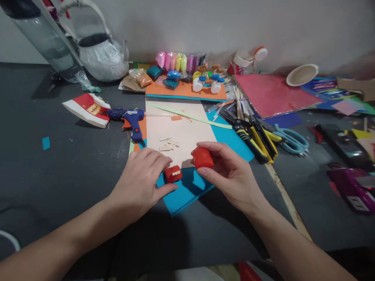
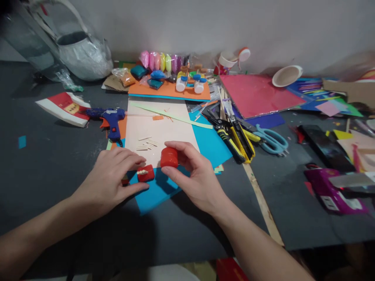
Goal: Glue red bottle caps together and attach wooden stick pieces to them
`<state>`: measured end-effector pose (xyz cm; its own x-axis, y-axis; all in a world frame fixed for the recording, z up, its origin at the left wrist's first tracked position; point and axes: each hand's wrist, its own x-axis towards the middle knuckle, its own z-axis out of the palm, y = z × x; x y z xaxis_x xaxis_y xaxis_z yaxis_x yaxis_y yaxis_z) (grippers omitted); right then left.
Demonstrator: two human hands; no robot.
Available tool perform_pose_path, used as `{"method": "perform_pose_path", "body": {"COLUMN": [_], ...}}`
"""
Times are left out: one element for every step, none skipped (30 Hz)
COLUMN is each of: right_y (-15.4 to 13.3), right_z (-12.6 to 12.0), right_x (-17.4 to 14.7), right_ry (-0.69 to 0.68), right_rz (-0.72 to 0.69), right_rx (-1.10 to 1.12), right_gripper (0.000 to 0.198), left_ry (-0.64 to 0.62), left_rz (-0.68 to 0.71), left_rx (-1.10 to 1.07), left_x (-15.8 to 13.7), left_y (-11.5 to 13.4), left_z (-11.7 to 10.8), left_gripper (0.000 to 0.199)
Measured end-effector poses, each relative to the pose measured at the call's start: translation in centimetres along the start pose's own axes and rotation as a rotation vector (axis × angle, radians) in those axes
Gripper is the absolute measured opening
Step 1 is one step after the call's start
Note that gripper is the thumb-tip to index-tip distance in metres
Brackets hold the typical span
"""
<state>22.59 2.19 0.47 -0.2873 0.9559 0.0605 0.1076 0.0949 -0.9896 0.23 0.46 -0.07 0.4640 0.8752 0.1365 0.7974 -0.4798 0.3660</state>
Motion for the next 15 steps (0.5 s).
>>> {"method": "perform_pose_path", "body": {"right_y": [0.0,0.0,0.0,0.0,0.0,0.0,0.0,0.0,0.0,0.0,0.0,-0.1,-0.1,-0.1,-0.2], "right_z": [0.0,-0.1,-0.1,-0.1,-0.1,-0.1,-0.1,0.0,0.0,0.0,0.0,-0.1,-0.1,-0.1,-0.1], "right_x": [0.0,0.0,0.0,0.0,0.0,0.0,0.0,0.0,0.0,0.0,0.0,-0.1,-0.1,-0.1,-0.1], "right_ry": [-0.003,-0.005,-0.005,-0.004,-0.004,-0.004,-0.006,-0.01,-0.013,-0.013,-0.012,-0.01,-0.006,-0.002,0.001], "right_rz": [0.002,0.001,-0.003,-0.008,-0.012,-0.014,-0.014,-0.012,-0.011,-0.013,-0.017,-0.022,-0.026,-0.028,-0.029], "right_rx": [0.003,0.001,-0.005,-0.013,-0.023,-0.032,-0.038,-0.044,-0.049,-0.054,-0.058,-0.061,-0.063,-0.065,-0.067], "right_gripper": [0.036,0.036,0.036,0.036,0.036,0.035,0.036,0.036,0.036,0.036,0.037,0.036,0.036,0.036,0.036], "left_ry": [0.002,0.001,0.0,0.001,0.001,-0.001,-0.005,-0.012,-0.02,-0.031,-0.045,-0.059,-0.075,-0.093,-0.112], "left_rz": [0.005,0.01,0.013,0.016,0.021,0.026,0.03,0.033,0.031,0.025,0.015,0.006,0.002,0.002,0.005], "left_rx": [-0.002,-0.005,-0.009,-0.014,-0.022,-0.032,-0.045,-0.058,-0.072,-0.087,-0.103,-0.12,-0.134,-0.144,-0.15], "left_x": [0.0,0.0,0.0,0.0,0.0,-0.1,-0.1,-0.1,-0.1,-0.1,-0.2,-0.2,-0.3,-0.3,-0.4], "left_y": [0.0,0.0,0.0,-0.1,0.0,0.0,0.0,0.1,0.2,0.3,0.5,0.6,0.8,1.0,1.1], "left_z": [0.0,0.0,0.0,0.0,0.1,0.1,0.1,0.2,0.2,0.3,0.3,0.3,0.4,0.4,0.5], "left_gripper": [0.038,0.037,0.034,0.031,0.028,0.026,0.023,0.022,0.02,0.019,0.017,0.015,0.012,0.012,0.013]}}
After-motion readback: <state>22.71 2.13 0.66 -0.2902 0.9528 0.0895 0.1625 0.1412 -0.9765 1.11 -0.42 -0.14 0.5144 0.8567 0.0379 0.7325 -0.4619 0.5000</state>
